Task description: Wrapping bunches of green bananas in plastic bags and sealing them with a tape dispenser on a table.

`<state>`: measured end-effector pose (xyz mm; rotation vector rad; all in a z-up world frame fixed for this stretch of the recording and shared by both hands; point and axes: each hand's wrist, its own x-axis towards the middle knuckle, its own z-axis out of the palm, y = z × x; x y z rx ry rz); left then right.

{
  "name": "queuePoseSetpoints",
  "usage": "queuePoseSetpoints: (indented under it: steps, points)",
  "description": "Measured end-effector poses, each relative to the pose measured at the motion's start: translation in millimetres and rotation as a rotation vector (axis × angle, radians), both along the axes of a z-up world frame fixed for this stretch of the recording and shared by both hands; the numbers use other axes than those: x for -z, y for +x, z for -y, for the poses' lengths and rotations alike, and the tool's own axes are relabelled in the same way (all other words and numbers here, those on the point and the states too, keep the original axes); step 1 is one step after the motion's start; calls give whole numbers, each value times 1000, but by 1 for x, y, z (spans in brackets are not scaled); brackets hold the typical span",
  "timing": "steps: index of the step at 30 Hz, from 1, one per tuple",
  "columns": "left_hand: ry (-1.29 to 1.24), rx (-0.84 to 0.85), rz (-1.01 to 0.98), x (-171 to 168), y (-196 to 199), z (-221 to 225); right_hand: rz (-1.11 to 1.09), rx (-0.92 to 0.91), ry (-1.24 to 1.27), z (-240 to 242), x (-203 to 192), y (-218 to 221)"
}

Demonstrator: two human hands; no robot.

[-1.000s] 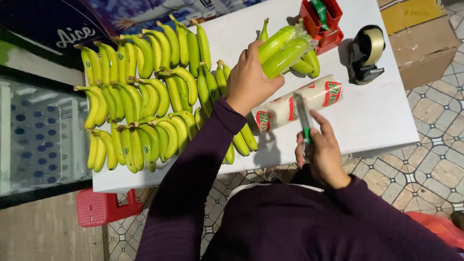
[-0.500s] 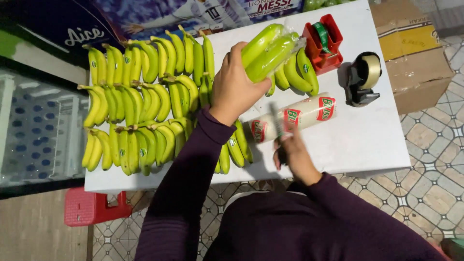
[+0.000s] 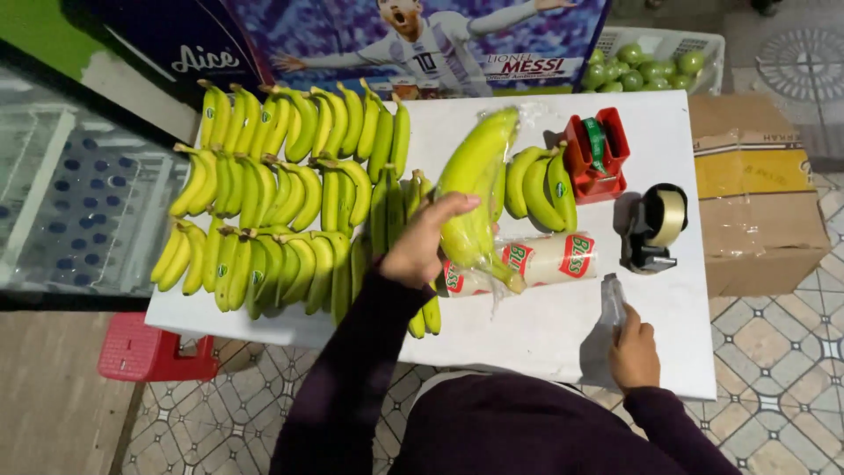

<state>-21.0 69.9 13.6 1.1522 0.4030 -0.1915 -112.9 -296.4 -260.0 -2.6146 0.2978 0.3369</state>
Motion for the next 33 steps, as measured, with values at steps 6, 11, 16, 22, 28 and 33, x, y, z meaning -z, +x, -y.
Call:
queuePoseSetpoints:
  steps: [6,11,16,22,28,33]
  points:
    - [-73,-122,-79,58,-33,41,207,-55,68,9,-48,38]
    - [170,-66,56,-21,-43,88,78,-83,1093,-62,-213,75]
    - [310,-67,129,-33,-45,109,-70,-428,1251,-92,-238,92]
    - [182,-152,220,43,-48,103,48,-458,1179,-92,-250,99]
    - [-96,-141,202,18,-61,111,174,-393,972,-90,-244,97]
    - [-113,133,500,15,-54,101,-61,-538,1122,-78,-246,93]
